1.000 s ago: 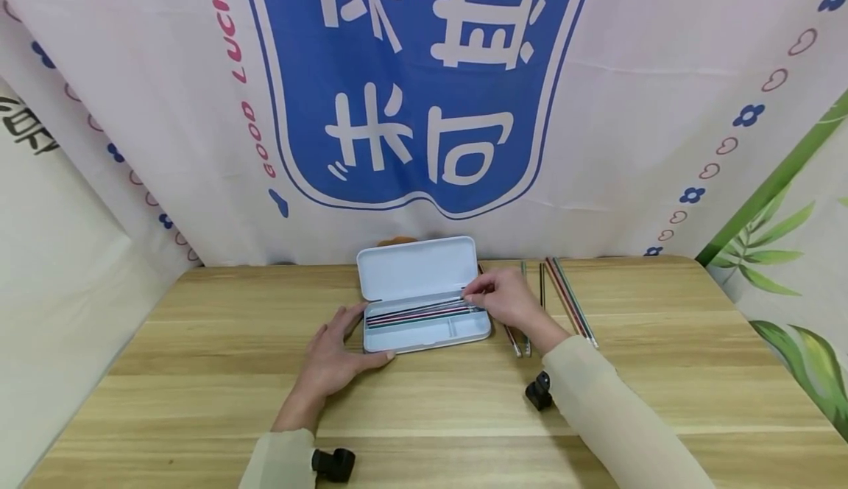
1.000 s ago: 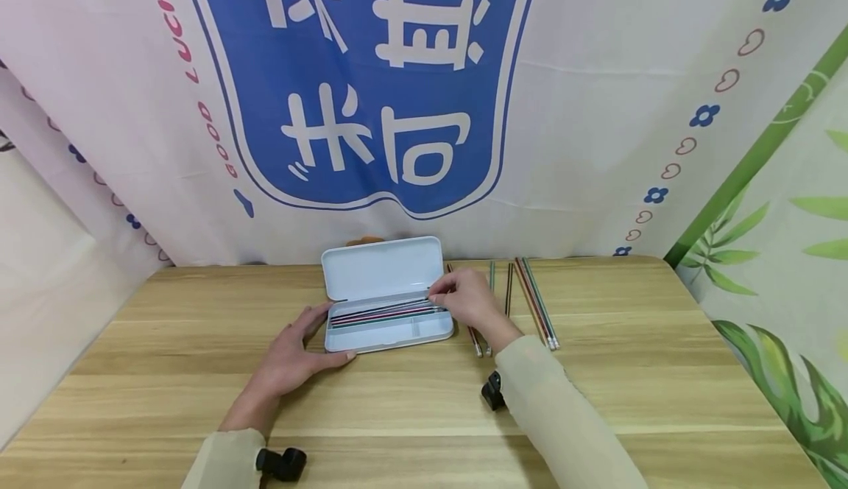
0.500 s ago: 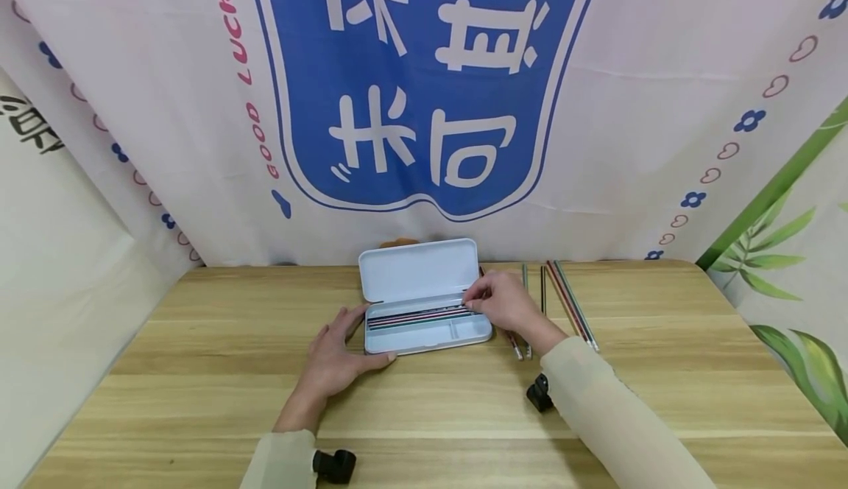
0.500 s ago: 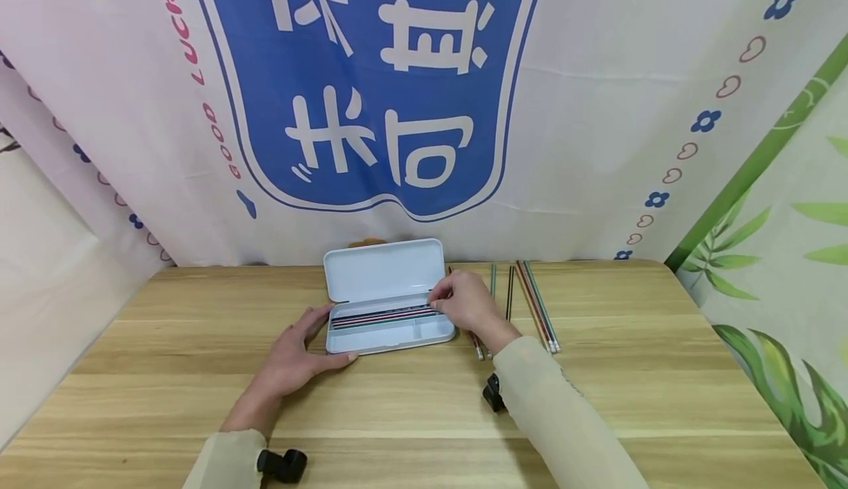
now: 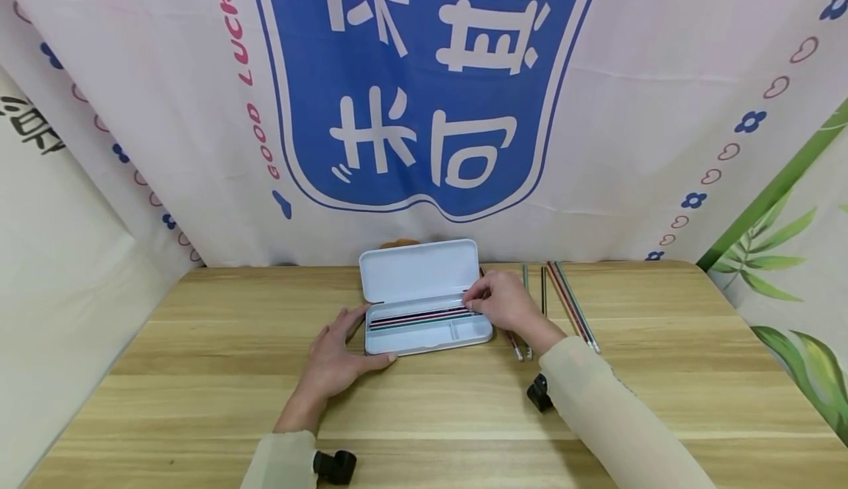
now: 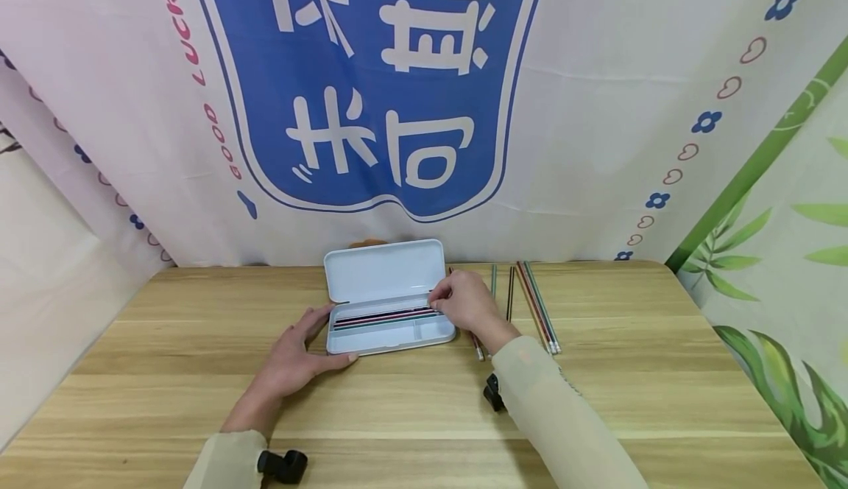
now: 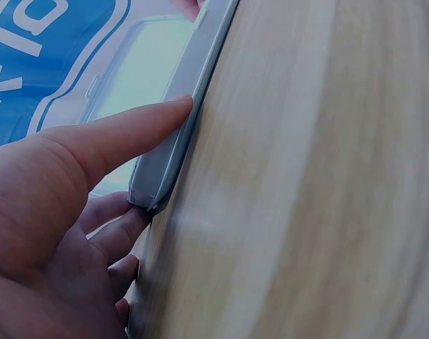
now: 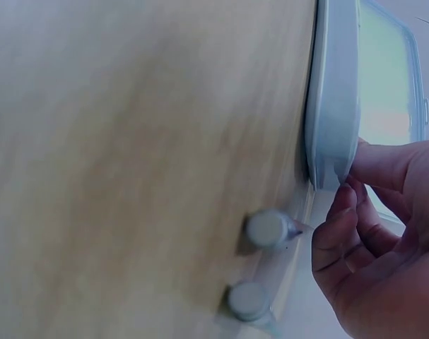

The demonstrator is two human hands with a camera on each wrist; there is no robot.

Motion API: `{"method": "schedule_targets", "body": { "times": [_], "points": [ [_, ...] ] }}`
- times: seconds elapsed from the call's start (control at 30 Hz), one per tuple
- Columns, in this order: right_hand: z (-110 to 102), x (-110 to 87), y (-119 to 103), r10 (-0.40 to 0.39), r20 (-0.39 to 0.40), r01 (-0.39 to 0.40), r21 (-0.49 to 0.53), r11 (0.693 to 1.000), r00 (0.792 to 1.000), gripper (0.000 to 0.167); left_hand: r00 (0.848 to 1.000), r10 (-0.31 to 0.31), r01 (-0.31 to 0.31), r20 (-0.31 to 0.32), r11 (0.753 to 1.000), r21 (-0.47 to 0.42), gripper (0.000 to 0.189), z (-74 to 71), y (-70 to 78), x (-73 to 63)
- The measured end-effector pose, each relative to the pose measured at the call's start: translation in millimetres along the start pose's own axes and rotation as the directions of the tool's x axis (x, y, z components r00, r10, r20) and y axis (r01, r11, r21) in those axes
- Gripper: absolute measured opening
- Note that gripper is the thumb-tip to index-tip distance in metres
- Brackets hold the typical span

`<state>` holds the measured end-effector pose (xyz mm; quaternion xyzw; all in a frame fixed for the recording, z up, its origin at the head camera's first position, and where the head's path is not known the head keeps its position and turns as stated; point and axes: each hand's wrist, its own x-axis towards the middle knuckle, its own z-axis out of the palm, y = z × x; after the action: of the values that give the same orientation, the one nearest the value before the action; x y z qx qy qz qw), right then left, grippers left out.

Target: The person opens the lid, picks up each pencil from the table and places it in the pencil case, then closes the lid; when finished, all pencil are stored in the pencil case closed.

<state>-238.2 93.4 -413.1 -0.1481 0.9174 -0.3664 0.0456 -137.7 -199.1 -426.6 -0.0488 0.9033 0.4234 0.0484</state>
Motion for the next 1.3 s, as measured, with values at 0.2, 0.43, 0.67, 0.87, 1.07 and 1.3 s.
{"method": "schedule_targets", "body": {
  "times": [0.2, 0.43, 0.67, 0.87, 1.07, 1.3],
  "points": [
    [-5, -1.0, 1, -0.003, 0.012, 0.003, 0.034, 0.999, 1.0, 0.007, 1.0, 0.004, -0.004, -0.002, 1.0, -0.011, 0.101, -0.1, 1.7, 0.5],
    [-29, -22.0, -15, -0.032, -0.058, 0.04, 0.141, 0.989, 0.998, 0.007, 1.0, -0.008, 0.008, 0.002, 1.0, -0.003, 0.103, -0.9, 1.2, -0.9],
    [-63, -53.4, -21, 0.03, -0.128, 0.013, 0.323, 0.946, 0.991, 0.018, 1.0, -0.004, 0.004, 0.002, 1.0, 0.0, 0.103, -0.9, 1.2, 0.1],
    [-71, -72.7, -4, 0.131, -0.168, -0.049, 0.42, 0.906, 0.977, 0.022, 1.0, -0.002, 0.002, 0.005, 1.0, -0.005, 0.102, -0.8, 1.0, -0.2],
    [-73, -87.6, 17, 0.192, -0.172, -0.099, 0.437, 0.894, 0.966, 0.027, 1.0, 0.003, -0.003, 0.005, 1.0, -0.003, 0.102, -1.2, 1.6, 0.1],
    [-76, -101.4, 42, 0.219, -0.101, -0.159, 0.414, 0.896, 0.97, 0.031, 1.0, 0.004, -0.003, 0.01, 1.0, -0.003, 0.102, -0.4, 1.6, -0.2]
  ]
}}
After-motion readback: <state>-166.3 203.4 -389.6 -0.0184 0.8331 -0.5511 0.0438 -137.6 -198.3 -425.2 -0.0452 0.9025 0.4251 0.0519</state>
